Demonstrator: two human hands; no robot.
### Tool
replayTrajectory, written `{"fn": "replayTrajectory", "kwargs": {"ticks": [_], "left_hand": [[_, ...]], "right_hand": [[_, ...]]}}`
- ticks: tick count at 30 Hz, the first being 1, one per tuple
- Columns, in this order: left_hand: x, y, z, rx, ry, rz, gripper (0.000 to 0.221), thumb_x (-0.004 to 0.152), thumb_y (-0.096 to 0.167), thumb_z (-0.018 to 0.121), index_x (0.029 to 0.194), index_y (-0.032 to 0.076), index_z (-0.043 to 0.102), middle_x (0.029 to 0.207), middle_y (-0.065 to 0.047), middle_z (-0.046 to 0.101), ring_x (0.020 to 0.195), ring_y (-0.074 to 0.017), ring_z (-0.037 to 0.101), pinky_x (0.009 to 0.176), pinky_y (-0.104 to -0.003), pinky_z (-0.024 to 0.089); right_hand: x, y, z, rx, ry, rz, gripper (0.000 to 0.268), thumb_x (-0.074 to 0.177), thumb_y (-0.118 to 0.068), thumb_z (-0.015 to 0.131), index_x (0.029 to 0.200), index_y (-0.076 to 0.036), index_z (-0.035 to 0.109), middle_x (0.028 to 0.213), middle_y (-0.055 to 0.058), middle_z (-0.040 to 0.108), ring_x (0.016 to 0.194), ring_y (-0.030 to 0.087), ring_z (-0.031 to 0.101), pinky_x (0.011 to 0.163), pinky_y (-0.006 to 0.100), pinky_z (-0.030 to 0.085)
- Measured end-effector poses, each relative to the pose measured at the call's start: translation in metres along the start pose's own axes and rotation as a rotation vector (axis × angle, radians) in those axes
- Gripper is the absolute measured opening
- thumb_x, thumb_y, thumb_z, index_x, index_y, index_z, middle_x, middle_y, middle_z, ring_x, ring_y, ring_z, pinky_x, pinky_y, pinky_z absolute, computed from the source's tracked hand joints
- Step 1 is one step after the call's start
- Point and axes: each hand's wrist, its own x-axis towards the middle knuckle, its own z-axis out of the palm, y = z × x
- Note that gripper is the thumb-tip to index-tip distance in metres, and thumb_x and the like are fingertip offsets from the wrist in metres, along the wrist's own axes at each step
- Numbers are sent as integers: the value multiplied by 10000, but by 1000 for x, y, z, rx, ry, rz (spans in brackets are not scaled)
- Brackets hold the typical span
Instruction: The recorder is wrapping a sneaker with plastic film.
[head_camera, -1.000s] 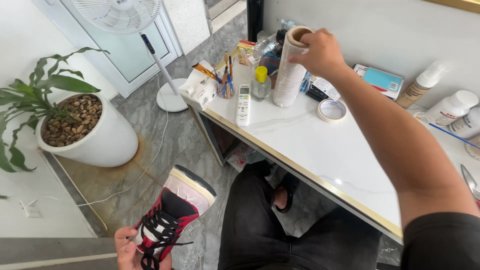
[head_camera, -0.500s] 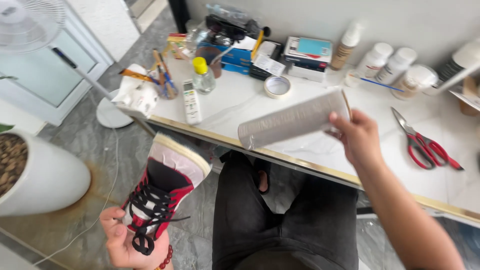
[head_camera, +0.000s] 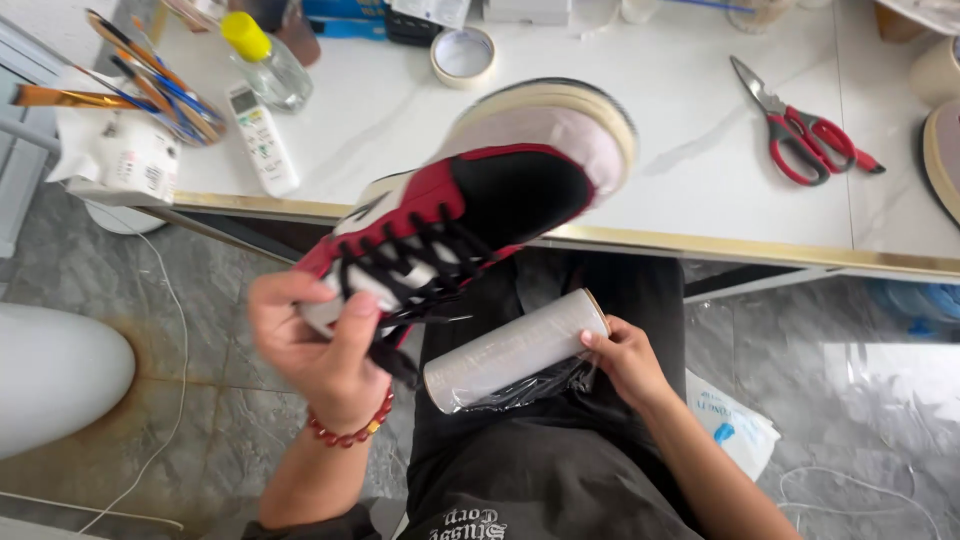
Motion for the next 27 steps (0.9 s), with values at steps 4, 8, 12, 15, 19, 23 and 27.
{"fn": "replayTrajectory", "kwargs": {"ticks": [4,8,12,15,19,23,27], "left_hand": [[-12,-33,20,6,-91,-21,251,934,-60,717,1093,57,562,882,10,599,677,-13,538,609,-141,429],[-10,-39,45,-39,-132,-103,246,953,-63,720,1098,46,555,872,15,593,687,-10,533,610,-159,421],[-3,-34,70,-85,-202,-114,247,976,-64,716,1120,46,549,872,17,588,713,-9,514,644,-168,431],[-7,-37,79,-134,-202,-147,240,981,-49,720,1107,53,543,865,22,579,693,6,500,631,-151,423],[-26,-54,84,-110,-97,-144,260,968,-39,730,1113,49,532,866,24,558,714,-1,488,667,-150,413],[-53,-75,88,-196,-23,-143,259,954,-14,714,1096,61,511,983,-18,596,776,-43,523,751,-188,447],[-79,-96,82,-152,5,-94,264,984,19,720,1110,80,497,998,-15,578,829,-52,523,802,-182,457]], "right_hand": [[-2,-5,0,-43,-42,60,254,866,-190,764,1021,-15,664,993,103,698,929,190,674,875,351,570],[-7,-12,-1,-169,-255,-114,337,769,-161,843,1048,-31,705,1244,119,609,1132,215,597,995,360,481],[-34,-58,28,-333,-601,-328,312,719,-75,921,877,-66,652,1550,165,473,1393,294,488,1118,397,406],[-53,-74,41,-447,-716,-360,273,752,-71,912,866,-57,665,1577,205,451,1434,347,489,1126,416,428],[-63,-60,42,-577,-626,-454,310,747,-99,904,980,-30,712,1539,208,472,1382,355,529,1098,424,458],[-84,-60,46,-748,-530,-525,548,728,-105,885,1214,-32,642,1511,195,478,1356,346,541,1046,401,483],[-90,-58,40,-918,-490,-544,504,759,-17,810,1231,-53,638,1499,187,490,1306,329,593,974,354,542]]}}
